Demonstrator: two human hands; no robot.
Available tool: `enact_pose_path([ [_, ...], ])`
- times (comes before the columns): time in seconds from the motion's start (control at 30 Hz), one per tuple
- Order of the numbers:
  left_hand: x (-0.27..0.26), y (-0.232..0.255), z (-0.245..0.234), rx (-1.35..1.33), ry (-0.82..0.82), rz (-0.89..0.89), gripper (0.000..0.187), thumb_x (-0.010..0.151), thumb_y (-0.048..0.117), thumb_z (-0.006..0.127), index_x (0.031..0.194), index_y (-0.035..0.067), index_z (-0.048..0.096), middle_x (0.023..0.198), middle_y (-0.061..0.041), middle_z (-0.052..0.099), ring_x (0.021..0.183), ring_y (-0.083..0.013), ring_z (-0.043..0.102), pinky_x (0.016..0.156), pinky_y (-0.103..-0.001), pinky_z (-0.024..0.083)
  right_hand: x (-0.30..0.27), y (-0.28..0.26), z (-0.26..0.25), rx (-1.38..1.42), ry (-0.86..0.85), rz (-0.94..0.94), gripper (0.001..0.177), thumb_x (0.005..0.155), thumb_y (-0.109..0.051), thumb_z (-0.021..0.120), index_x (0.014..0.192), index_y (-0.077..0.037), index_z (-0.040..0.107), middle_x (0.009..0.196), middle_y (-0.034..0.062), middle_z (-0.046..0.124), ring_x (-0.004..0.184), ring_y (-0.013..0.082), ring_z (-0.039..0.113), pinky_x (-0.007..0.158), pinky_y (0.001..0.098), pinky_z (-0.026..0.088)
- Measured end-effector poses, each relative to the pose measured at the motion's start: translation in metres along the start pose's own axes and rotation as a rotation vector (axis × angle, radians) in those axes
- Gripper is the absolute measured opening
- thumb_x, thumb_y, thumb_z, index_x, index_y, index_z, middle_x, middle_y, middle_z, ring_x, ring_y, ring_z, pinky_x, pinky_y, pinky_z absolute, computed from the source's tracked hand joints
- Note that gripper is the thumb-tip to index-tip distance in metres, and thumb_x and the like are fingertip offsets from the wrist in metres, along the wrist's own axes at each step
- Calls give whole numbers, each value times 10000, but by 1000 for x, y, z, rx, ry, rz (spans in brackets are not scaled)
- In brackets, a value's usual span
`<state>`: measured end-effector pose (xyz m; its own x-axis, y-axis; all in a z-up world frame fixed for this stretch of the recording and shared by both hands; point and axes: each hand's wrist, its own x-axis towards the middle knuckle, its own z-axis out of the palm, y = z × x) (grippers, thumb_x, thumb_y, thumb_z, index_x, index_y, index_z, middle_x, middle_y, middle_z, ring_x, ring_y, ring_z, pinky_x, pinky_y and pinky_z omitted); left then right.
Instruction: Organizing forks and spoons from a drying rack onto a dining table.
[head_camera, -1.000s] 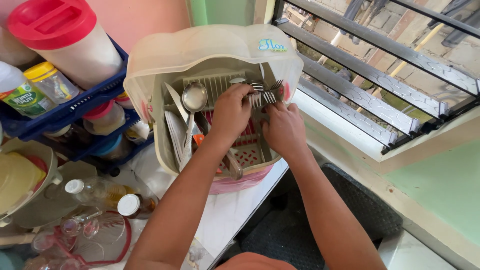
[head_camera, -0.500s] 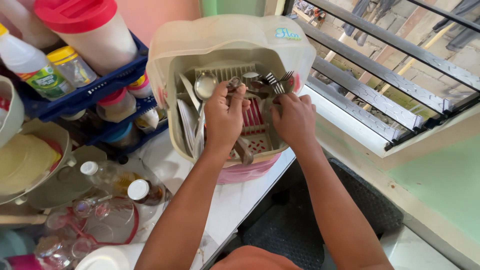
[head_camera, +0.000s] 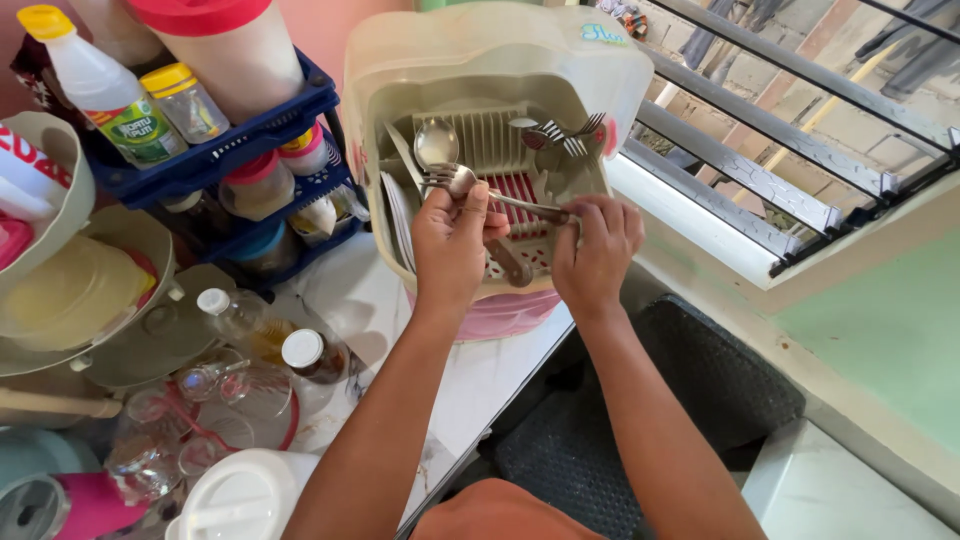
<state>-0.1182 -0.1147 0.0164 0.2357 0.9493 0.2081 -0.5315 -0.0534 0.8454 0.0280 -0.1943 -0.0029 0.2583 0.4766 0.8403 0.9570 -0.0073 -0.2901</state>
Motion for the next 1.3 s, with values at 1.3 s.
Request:
enact_pose_path([
  [1.3,-180,-37,-52,298,-231,-343,215,1012,203,631,954,0,669,718,11,618,579,-45,519,524,-232,445,-220,-83,-58,656,-91,833,188,977,-74,530,986,38,681,723,-10,608,659,35,476,582,220,393],
])
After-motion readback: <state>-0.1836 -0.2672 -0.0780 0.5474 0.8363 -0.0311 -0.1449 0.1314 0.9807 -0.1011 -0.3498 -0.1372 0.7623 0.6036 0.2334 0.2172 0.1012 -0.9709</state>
